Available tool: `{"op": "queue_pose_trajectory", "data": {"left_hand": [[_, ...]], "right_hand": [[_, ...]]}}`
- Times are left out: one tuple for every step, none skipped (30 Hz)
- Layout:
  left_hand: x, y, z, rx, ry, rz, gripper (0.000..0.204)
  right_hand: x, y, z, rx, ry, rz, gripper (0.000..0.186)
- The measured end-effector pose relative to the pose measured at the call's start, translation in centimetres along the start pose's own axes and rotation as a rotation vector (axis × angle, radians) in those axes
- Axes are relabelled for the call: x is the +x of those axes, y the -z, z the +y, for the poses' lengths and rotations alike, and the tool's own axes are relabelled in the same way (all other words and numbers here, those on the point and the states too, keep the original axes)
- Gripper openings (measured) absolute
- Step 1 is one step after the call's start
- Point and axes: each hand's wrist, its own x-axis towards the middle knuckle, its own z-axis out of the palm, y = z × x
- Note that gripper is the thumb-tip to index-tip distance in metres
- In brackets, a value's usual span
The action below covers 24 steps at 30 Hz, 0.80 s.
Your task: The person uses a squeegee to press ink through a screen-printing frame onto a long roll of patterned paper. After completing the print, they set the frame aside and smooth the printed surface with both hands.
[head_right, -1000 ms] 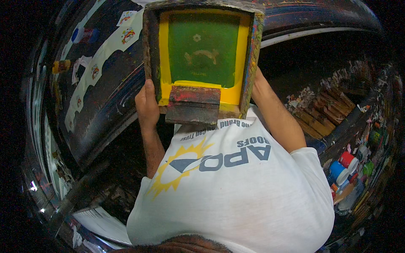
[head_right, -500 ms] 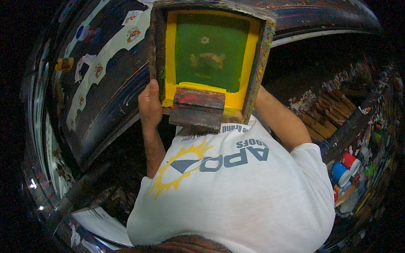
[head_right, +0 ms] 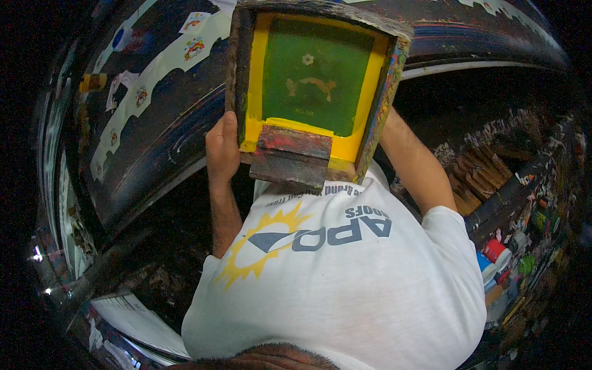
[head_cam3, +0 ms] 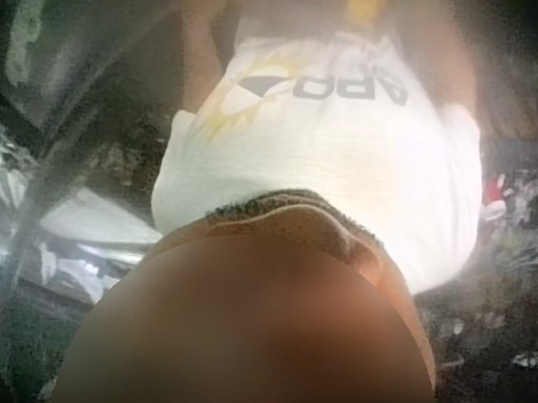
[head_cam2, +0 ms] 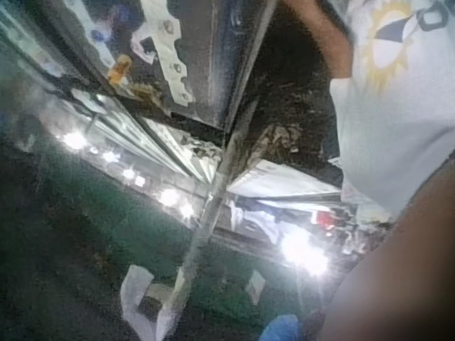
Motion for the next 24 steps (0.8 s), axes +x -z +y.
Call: {"op": "queue_pose_trajectory", "data": {"left_hand": [[0.4, 0.0, -0.1, 0.007, 0.019, -0.023, 0.057], [0.8, 0.0, -0.1, 0.018, 0.035, -0.044, 0.057], [1.0, -0.1, -0.1, 0.035, 0.092, -0.062, 0.056], [1.2, -0.2, -0.1, 0.019, 0.023, -0.057, 0.056], [1.2, -0.3, -0.1, 0.010, -0.004, -0.048, 0.056], [1.3, -0.3, -0.1, 0.005, -0.013, -0.047, 0.056], [1.3, -0.3, -0.1, 0.000, -0.022, -0.045, 0.056], [1.3, -0.3, -0.1, -0.004, -0.012, -0.053, 0.056], [1.4, -0.5, -0.1, -0.010, -0.001, -0.062, 0.056], [1.5, -0.8, -0.2, -0.029, -0.002, -0.060, 0.055], [1.7, -1.0, -0.2, -0.046, -0.006, -0.067, 0.055], [2.1, -1.2, -0.2, -0.058, -0.006, -0.078, 0.055], [2.5, -1.2, -0.2, -0.052, -0.023, -0.091, 0.054], [2.7, -1.2, -0.1, -0.040, -0.025, -0.106, 0.054], [2.9, -1.1, 0.0, -0.035, -0.017, -0.112, 0.053], [3.0, -1.0, 0.0, -0.028, -0.047, -0.117, 0.053], [2.9, -1.0, 0.1, -0.029, -0.067, -0.116, 0.053], [2.8, -0.8, 0.1, -0.032, -0.085, -0.114, 0.053], [2.7, -0.6, 0.0, -0.002, -0.074, -0.123, 0.053], [2.5, -0.3, -0.1, 0.027, -0.063, -0.132, 0.053], [2.3, -0.2, -0.2, 0.046, -0.045, -0.139, 0.053], [2.2, -0.1, -0.3, 0.041, -0.034, -0.135, 0.053], [2.1, -0.2, -0.5, 0.031, -0.024, -0.134, 0.053], [2.1, -0.1, -0.6, 0.023, -0.019, -0.131, 0.052]], "right_hand": [[-0.1, -0.1, 0.2, -0.001, 0.017, 0.002, 0.032], [0.1, 0.0, -0.2, -0.001, 0.020, 0.003, 0.032], [-0.2, -0.1, 0.1, -0.004, 0.006, 0.002, 0.032], [-0.4, 0.0, 0.1, -0.008, -0.017, 0.000, 0.032], [-0.7, 0.2, 0.2, -0.010, -0.044, -0.002, 0.032], [-1.0, 0.2, 0.5, -0.014, -0.062, -0.006, 0.032], [-1.0, 0.5, 0.2, -0.014, -0.067, -0.005, 0.032], [-1.3, 0.6, 0.5, -0.013, -0.062, -0.003, 0.032], [-1.0, 0.9, 0.1, -0.007, -0.043, 0.004, 0.032], [-1.0, 1.1, 0.1, -0.011, -0.020, 0.016, 0.032], [-0.7, 1.1, 0.0, -0.004, 0.006, 0.029, 0.032], [-0.7, 1.2, -0.1, -0.002, 0.026, 0.041, 0.032], [-0.6, 1.0, 0.2, 0.003, 0.033, 0.046, 0.032], [-0.7, 0.9, 0.3, 0.004, 0.024, 0.051, 0.032], [-1.1, 0.6, 0.8, 0.005, 0.002, 0.047, 0.032], [-1.4, 0.3, 1.2, 0.001, -0.021, 0.045, 0.032], [-2.0, 0.1, 1.6, -0.002, -0.044, 0.041, 0.032], [-2.2, 0.0, 1.7, -0.007, -0.058, 0.036, 0.032], [-2.5, 0.0, 1.8, -0.002, -0.055, 0.036, 0.032], [-2.6, 0.0, 1.7, -0.005, -0.039, 0.035, 0.032], [-2.5, 0.2, 1.5, -0.012, -0.017, 0.040, 0.032], [-2.3, 0.4, 1.1, -0.016, 0.012, 0.049, 0.032], [-2.0, 0.5, 1.0, -0.012, 0.036, 0.058, 0.032], [-1.7, 0.6, 0.7, -0.006, 0.049, 0.065, 0.032]]}}
